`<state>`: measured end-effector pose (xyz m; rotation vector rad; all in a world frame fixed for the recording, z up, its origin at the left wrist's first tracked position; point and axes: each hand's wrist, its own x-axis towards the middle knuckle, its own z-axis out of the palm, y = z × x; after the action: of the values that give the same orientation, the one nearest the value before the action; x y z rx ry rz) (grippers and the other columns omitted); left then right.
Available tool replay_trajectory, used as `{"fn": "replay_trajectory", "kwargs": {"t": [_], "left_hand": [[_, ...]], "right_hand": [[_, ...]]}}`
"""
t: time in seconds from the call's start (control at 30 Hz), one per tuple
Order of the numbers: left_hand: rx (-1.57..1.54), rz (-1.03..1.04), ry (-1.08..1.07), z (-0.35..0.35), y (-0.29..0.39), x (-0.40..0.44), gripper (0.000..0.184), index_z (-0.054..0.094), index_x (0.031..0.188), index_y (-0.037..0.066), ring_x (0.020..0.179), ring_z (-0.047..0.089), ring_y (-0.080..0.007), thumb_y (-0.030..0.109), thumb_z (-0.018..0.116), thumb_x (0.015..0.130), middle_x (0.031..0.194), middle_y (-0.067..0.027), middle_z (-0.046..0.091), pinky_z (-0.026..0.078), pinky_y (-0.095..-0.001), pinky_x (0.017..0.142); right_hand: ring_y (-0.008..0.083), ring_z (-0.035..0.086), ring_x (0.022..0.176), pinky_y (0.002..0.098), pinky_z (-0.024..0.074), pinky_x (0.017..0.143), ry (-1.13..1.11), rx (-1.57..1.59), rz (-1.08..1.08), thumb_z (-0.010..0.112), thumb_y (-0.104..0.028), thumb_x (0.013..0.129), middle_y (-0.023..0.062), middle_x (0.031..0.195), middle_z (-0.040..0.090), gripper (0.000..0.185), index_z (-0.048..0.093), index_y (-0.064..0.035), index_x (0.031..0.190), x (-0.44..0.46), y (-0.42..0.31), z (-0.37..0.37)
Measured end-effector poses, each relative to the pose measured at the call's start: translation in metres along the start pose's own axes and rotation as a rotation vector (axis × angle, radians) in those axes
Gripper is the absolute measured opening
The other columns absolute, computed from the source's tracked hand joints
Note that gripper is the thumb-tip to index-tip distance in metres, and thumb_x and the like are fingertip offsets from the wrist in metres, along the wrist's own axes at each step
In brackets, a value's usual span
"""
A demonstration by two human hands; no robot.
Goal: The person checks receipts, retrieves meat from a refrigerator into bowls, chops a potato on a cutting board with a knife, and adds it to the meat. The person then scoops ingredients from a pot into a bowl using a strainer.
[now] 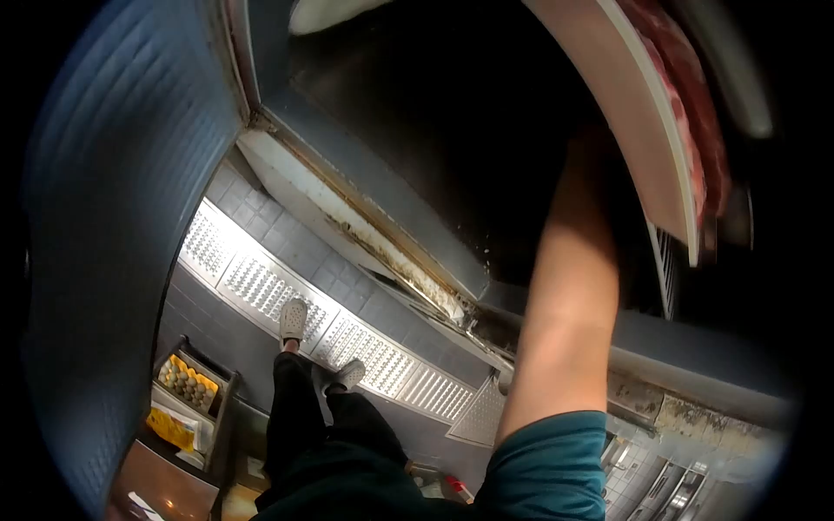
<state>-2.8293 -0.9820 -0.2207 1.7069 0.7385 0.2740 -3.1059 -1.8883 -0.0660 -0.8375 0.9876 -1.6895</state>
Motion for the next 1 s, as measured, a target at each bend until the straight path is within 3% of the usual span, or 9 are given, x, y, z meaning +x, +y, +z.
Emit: {"fn": "replay_trajectory", "kwargs": {"t": [0.37, 0.73, 1.0], "left_hand": [[0.098, 0.009, -0.130, 0.085, 0.005, -0.015, 0.065, 0.048, 0.141, 0.003, 0.128, 0.050, -0.0319, 0.052, 0.042, 0.099, 0.142, -0.0130, 0.052, 0.041, -0.0476, 0.109], [0.092, -0.006, -0.315, 0.164, 0.002, -0.037, 0.062, 0.050, 0.139, 0.003, 0.126, 0.052, -0.0312, 0.050, 0.043, 0.099, 0.140, -0.0118, 0.054, 0.042, -0.0477, 0.107], [0.059, 0.045, -0.420, 0.198, 0.013, -0.057, 0.060, 0.051, 0.138, 0.003, 0.125, 0.053, -0.0306, 0.048, 0.044, 0.099, 0.138, -0.0109, 0.056, 0.043, -0.0477, 0.106]], "right_hand": [[0.0318, 0.057, 0.119, 0.0525, 0.0502, 0.102, 0.064, -0.077, -0.050, 0.047, -0.016, 0.100, 0.0149, 0.127, 0.058, 0.031, 0.055, -0.0096, 0.129, 0.046, -0.039, -0.014], [0.0315, 0.056, 0.120, 0.0555, 0.0479, 0.103, 0.170, -0.076, -0.023, 0.048, -0.016, 0.098, 0.0146, 0.129, 0.058, 0.033, 0.055, -0.0121, 0.130, 0.005, -0.071, -0.073], [0.0313, 0.056, 0.121, 0.0577, 0.0463, 0.104, 0.162, -0.016, 0.031, 0.049, -0.015, 0.096, 0.0144, 0.129, 0.058, 0.034, 0.055, -0.0139, 0.130, -0.019, -0.070, -0.047]]}}
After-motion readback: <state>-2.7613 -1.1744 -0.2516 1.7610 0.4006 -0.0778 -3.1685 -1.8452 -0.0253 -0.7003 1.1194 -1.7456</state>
